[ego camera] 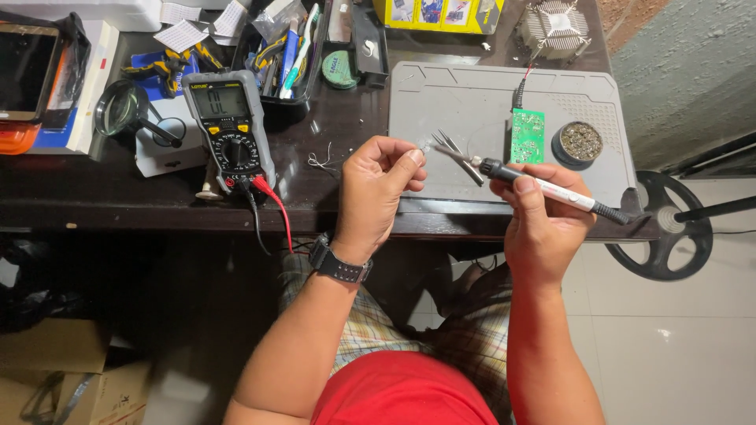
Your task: Soldering electronic components onto a printed circuit board (PCB) at a repair station.
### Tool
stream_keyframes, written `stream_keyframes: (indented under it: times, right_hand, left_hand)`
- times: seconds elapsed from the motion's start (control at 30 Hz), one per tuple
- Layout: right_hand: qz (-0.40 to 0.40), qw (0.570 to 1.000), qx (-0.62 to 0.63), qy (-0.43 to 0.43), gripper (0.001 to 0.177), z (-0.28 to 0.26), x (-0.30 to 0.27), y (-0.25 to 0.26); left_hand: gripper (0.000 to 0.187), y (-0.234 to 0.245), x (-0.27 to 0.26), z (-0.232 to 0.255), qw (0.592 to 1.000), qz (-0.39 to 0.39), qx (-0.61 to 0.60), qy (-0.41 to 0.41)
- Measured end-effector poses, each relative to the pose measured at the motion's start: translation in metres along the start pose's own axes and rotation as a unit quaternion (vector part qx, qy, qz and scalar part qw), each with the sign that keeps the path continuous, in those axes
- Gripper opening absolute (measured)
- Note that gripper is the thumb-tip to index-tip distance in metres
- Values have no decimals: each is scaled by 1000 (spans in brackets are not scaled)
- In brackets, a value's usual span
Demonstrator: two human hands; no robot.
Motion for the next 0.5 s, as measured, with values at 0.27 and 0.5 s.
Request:
stream_keyframes:
  times: [0.27,0.5]
  right_hand:
    - [14,1000,-4,13,25,-6,-2,-4]
    - [37,999,-3,11,24,-10,0,-4]
  left_hand:
    - [15,-1,-2,5,1000,11,15,-13]
    - [9,-5,-9,19,985,19,155,-77]
Point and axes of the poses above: each hand's wrist, its own x-axis towards the middle knuckle, its own y-axis out of the back of the hand, z = x × y, the point moved 7 cm from there along x, towards the middle knuckle, and after that the axes turned 4 degrees about x, right-handed, at the moved point
